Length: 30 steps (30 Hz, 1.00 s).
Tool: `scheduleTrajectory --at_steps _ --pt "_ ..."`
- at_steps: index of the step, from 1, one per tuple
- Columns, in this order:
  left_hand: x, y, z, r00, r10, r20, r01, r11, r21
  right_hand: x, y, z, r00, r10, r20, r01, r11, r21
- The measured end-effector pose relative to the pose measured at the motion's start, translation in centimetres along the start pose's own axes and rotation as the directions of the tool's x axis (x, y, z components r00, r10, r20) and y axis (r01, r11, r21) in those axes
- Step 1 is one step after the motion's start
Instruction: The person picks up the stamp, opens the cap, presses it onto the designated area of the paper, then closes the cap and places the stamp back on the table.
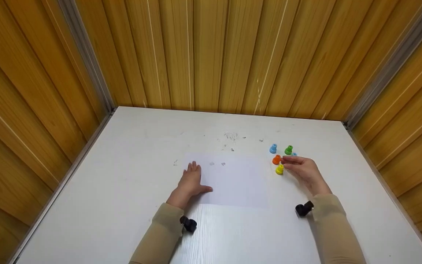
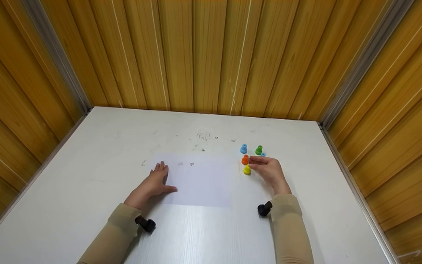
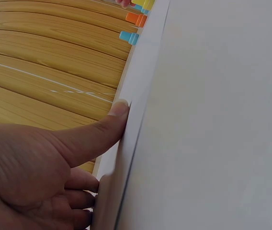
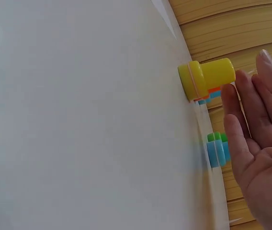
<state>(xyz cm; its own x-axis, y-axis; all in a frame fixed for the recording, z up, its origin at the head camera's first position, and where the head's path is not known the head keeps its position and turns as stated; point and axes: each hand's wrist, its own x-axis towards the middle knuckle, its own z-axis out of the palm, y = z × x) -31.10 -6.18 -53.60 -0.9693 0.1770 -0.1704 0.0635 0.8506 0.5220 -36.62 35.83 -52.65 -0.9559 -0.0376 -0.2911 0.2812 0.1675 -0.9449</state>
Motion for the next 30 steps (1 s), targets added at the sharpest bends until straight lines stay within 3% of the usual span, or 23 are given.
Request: scheduleTrajectory --at_steps 10,20,30 --pt "-0.08 0.16 -0.02 1.0 -0.014 -0.007 0.014 1.0 0.004 0.17 0.53 0.58 0.998 -0.049 0.032 0.055 0.972 -0.228" --pt "-0.02 0.08 -0.06 1.0 -0.024 0.01 0.024 1.0 0.008 0.37 0.81 0.48 0.996 -0.078 0.037 0.085 0.951 -0.297" --pt "0.08 0.13 0.11 0.999 -0.035 0.001 0.035 0.999 -0.003 0.53 0.9 0.72 0.999 -0.034 0.012 0.036 0.949 -0.313"
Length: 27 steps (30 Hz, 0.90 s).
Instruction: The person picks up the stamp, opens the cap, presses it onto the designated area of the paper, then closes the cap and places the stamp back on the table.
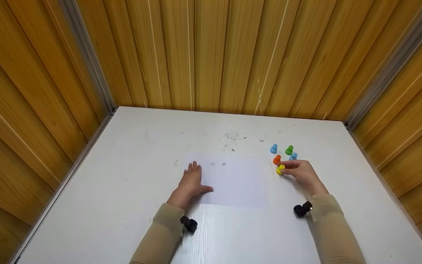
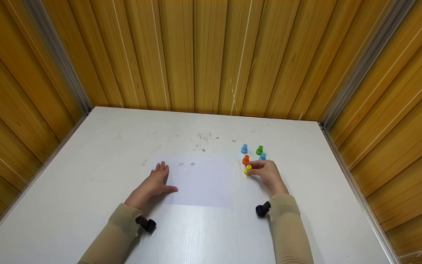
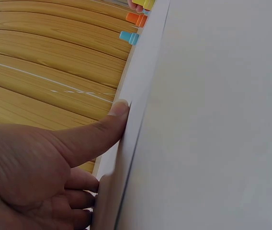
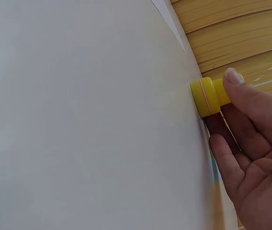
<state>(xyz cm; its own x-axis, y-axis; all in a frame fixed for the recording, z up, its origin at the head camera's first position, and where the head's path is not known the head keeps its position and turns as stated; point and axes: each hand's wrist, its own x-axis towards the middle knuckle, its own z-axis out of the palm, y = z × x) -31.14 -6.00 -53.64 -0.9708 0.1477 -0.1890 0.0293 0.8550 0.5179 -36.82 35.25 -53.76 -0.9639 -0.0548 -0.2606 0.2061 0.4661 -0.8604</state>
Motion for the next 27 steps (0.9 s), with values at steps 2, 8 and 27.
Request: scheduleTrajectory --at_steps 2,8,27 --pt "0.0 0.0 0.0 1.0 -0.002 0.002 0.002 1.0 -0.005 0.0 0.0 0.0 1.0 0.009 0.0 -0.009 1.0 0.006" --pt "0.1 0.0 0.0 1.0 -0.008 0.007 0.008 1.0 -0.013 -0.1 0.0 0.1 1.0 0.014 -0.006 -0.014 1.0 0.023" --pt "0.0 0.2 -0.3 1.0 0.021 -0.016 -0.02 0.998 0.057 -0.9 -1.2 0.6 1.0 0.018 -0.015 -0.017 0.999 0.041"
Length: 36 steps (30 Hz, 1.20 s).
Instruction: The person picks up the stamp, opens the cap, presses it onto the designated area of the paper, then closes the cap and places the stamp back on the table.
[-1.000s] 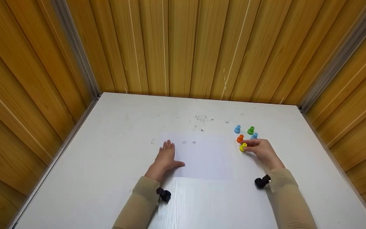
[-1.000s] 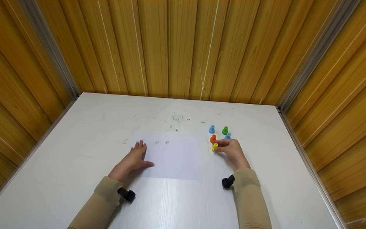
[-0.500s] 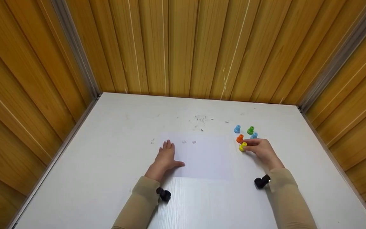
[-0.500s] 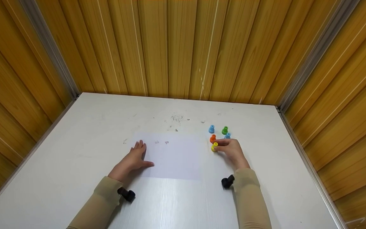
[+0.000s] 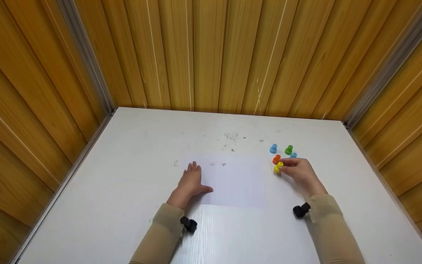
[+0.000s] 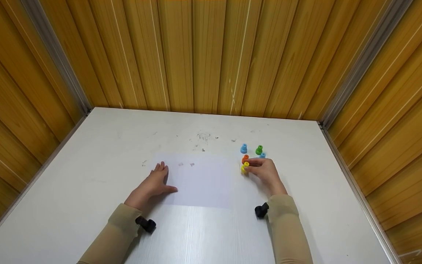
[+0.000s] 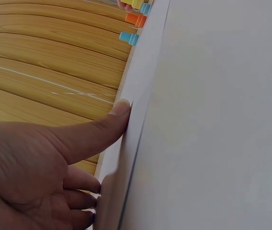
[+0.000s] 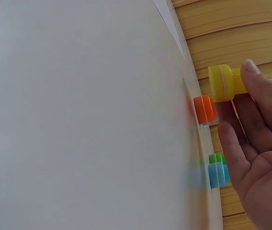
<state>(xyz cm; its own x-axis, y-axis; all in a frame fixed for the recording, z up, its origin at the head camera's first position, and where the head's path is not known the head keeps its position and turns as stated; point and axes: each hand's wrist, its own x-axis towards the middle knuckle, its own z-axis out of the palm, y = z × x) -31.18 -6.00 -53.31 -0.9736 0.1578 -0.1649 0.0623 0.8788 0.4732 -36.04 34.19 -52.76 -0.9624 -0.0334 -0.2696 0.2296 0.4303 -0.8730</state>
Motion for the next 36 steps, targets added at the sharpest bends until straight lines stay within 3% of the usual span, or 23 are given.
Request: scheduleTrajectory --at_steps 9,13,17,20,26,31,36 --pt "-0.2 0.1 -0.1 1.0 0.004 -0.013 -0.004 1.0 0.009 -0.3 -1.4 0.6 1.0 -0.023 0.003 0.023 0.999 0.027" --pt "-0.2 0.1 -0.1 1.0 0.008 -0.01 -0.008 1.0 0.016 -0.5 -1.8 1.2 0.997 -0.078 0.01 0.076 0.992 0.102" --pt "-0.2 0.1 -0.3 1.0 -0.002 0.004 0.002 1.0 0.008 -0.7 -2.2 2.1 0.983 -0.182 0.001 0.181 0.979 0.096" --pt "-0.3 0.2 -0.4 1.0 -0.014 0.005 0.014 1.0 -0.006 -0.9 -2.6 2.9 0.972 -0.235 -0.003 0.235 0.968 0.088" --pt "-0.3 0.8 -0.5 0.999 0.015 -0.042 -0.019 0.995 -0.094 -1.3 -3.7 4.8 0.972 -0.235 0.019 0.23 0.964 0.13" --pt "-0.5 1.4 -0.2 0.994 0.044 -0.096 -0.067 0.965 -0.253 -1.5 -4.3 6.6 0.967 -0.252 0.022 0.244 0.954 0.176" --pt "-0.6 1.8 0.3 0.986 0.077 -0.148 -0.134 0.895 -0.426 -1.7 -4.8 8.3 0.967 -0.253 0.027 0.242 0.947 0.21"
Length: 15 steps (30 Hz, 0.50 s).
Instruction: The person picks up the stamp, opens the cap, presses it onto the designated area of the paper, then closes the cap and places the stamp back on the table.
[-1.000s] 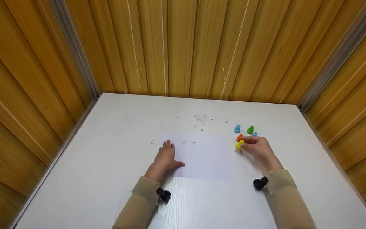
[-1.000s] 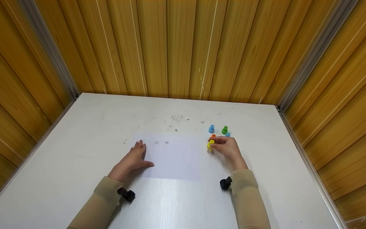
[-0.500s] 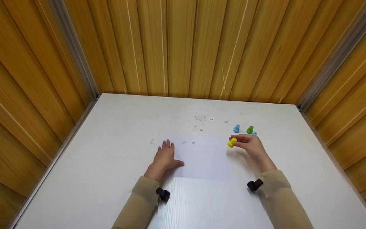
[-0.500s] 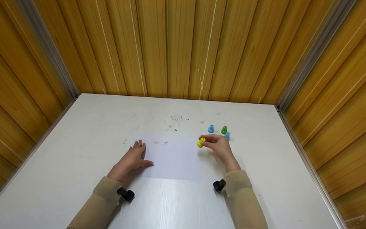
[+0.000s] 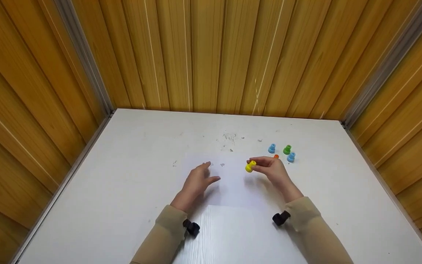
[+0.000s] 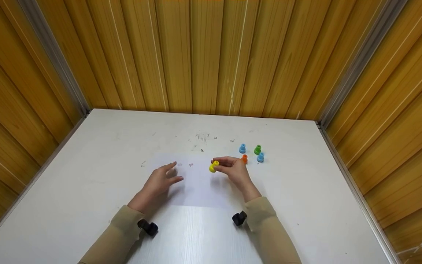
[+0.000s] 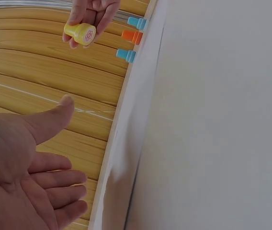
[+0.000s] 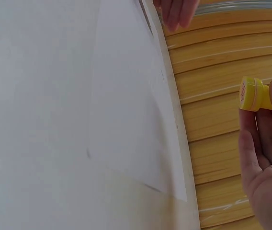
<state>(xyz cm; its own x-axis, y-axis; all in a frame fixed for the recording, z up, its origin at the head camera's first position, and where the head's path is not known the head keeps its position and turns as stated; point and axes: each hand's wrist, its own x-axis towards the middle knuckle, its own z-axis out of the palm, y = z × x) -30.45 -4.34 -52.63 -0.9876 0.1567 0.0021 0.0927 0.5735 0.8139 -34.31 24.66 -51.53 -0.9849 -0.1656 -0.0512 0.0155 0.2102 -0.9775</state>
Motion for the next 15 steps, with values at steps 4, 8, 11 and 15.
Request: scheduleTrajectory --at_steps 4,8,11,15 --pt "0.1 0.4 0.7 0.999 0.033 -0.011 -0.034 0.989 -0.145 -0.1 -0.1 1.5 1.0 0.027 -0.009 -0.027 0.999 0.038" --pt "0.1 0.9 1.4 0.998 0.06 -0.023 -0.064 0.96 -0.273 -0.3 -0.3 3.1 1.0 0.022 -0.019 -0.019 0.993 0.12" --pt "0.0 1.3 1.9 0.997 0.069 -0.042 -0.08 0.935 -0.346 -0.6 -0.5 4.4 1.0 0.002 -0.027 0.004 0.978 0.207" --pt "-0.2 1.6 2.5 0.996 0.063 -0.062 -0.084 0.902 -0.424 -0.9 -0.7 6.0 0.999 0.008 -0.045 0.005 0.96 0.279"
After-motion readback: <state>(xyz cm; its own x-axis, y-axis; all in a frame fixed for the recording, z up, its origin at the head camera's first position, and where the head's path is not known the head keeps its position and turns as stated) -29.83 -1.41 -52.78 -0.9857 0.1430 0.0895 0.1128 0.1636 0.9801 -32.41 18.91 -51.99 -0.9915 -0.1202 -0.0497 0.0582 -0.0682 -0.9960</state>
